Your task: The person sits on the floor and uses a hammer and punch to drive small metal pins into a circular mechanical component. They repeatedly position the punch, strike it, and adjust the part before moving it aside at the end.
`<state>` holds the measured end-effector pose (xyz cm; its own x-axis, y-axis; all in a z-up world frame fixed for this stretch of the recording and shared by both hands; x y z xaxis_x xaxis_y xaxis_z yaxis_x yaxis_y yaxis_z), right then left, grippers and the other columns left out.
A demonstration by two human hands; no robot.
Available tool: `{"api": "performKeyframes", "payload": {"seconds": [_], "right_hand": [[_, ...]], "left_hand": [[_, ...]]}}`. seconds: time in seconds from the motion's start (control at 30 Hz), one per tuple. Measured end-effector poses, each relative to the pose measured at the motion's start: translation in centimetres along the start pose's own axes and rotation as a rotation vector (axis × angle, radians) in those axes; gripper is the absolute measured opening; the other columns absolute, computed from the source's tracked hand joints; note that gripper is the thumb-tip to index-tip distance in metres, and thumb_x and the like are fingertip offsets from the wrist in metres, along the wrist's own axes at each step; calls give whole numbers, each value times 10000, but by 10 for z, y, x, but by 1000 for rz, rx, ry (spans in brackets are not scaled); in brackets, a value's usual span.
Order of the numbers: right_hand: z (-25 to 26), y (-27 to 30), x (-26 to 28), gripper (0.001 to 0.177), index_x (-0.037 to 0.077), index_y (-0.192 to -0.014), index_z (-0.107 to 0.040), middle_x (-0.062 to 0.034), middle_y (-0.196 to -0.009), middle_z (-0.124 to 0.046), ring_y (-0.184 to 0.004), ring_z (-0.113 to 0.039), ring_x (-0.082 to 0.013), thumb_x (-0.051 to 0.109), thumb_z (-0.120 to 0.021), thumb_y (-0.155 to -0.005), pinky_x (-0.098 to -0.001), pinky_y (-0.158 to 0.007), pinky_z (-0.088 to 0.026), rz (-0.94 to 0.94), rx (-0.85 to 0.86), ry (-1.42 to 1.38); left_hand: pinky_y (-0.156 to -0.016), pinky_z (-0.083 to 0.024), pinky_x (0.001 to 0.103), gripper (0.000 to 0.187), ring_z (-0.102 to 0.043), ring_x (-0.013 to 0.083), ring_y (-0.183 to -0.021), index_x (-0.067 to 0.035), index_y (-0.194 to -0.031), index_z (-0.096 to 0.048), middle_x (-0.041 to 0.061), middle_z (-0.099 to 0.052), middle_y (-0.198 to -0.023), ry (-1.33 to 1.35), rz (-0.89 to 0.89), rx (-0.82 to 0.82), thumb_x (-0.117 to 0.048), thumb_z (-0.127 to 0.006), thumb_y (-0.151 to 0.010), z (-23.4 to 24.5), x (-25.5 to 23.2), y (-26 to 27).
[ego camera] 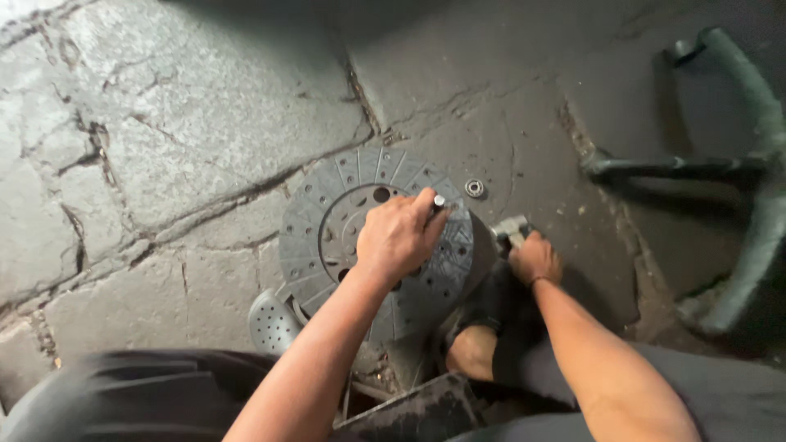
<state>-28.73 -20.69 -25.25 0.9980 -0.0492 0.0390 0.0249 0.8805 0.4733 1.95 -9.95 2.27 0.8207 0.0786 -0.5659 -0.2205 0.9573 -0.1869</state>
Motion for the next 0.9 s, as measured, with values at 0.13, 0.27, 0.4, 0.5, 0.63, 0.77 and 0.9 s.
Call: {"api": "performKeyframes", "payload": {"seconds": [0.13, 0.27, 0.4, 0.5, 0.63, 0.77, 0.9], "right_hand": [[45, -3, 14, 469, 18, -1251, -621, -267, -1186, -705, -1127, -666, -465, 359, -620, -928, -554, -982, -513, 80, -64, 23], [129, 1, 49, 512, -30, -1119, -653, -301, -1085, -698, -1036, -672, -444, 463, -673, -983, -516, -873, -542, 202, -229, -226], [198, 64, 89, 382, -22, -1087, -538, -90, -809, -619, -635, -585, -170, 339, -614, -988, -346, -514, -488, 90, 269, -869], [274, 148, 130, 334, 20, -1155, -517, -49, -822, -599, -632, -595, -128, 273, -633, -971, -317, -525, -522, 320, 243, -799], [312, 230, 167, 374, 70, -1234, -509, -51, -797, -625, -596, -610, -151, 307, -599, -959, -339, -517, -536, 570, 173, -740], [289, 246, 173, 472, 51, -1224, -505, -140, -737, -721, -643, -731, -244, 421, -589, -944, -421, -596, -556, 605, -13, -378], [253, 237, 180, 485, -15, -1103, -510, -247, -782, -689, -779, -685, -412, 445, -614, -992, -513, -655, -517, 650, -86, -144]], "left_hand": [[-624, -528, 488, 291, -693, 336, -750, -101, -920, -608, 121, -691, -746, 25, -24, -45, -384, -670, -939, 5, -5, 7], [-640, -526, 487, 286, -700, 330, -772, -95, -906, -598, 115, -707, -753, 31, -57, -102, -371, -651, -956, 11, -11, 10], [-655, -527, 490, 307, -694, 340, -762, -84, -912, -600, 135, -702, -740, 2, -54, -90, -383, -649, -962, 10, -10, 10], [-647, -525, 499, 314, -697, 343, -752, -81, -905, -597, 136, -705, -726, 8, -58, -78, -386, -647, -959, 9, -10, 9], [-635, -531, 501, 312, -699, 357, -743, -90, -910, -604, 141, -711, -747, 20, -92, -97, -392, -646, -975, 10, -10, 11], [-629, -534, 515, 296, -701, 370, -719, -101, -936, -607, 144, -710, -736, 41, -91, -84, -391, -650, -976, 6, -8, 10], [-611, -525, 532, 232, -696, 389, -699, -137, -1025, -619, 143, -718, -735, 81, -100, -64, -341, -654, -919, 6, -5, 9]]}}
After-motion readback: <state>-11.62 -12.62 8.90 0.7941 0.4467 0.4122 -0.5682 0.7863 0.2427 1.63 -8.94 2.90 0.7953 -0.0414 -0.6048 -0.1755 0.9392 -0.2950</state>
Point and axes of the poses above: each hand's wrist, its own y-axis away from the middle knuckle, its own z-axis out of the back of the hand, x = y × z, the point moved 10 cm from there along -y, towards the middle knuckle
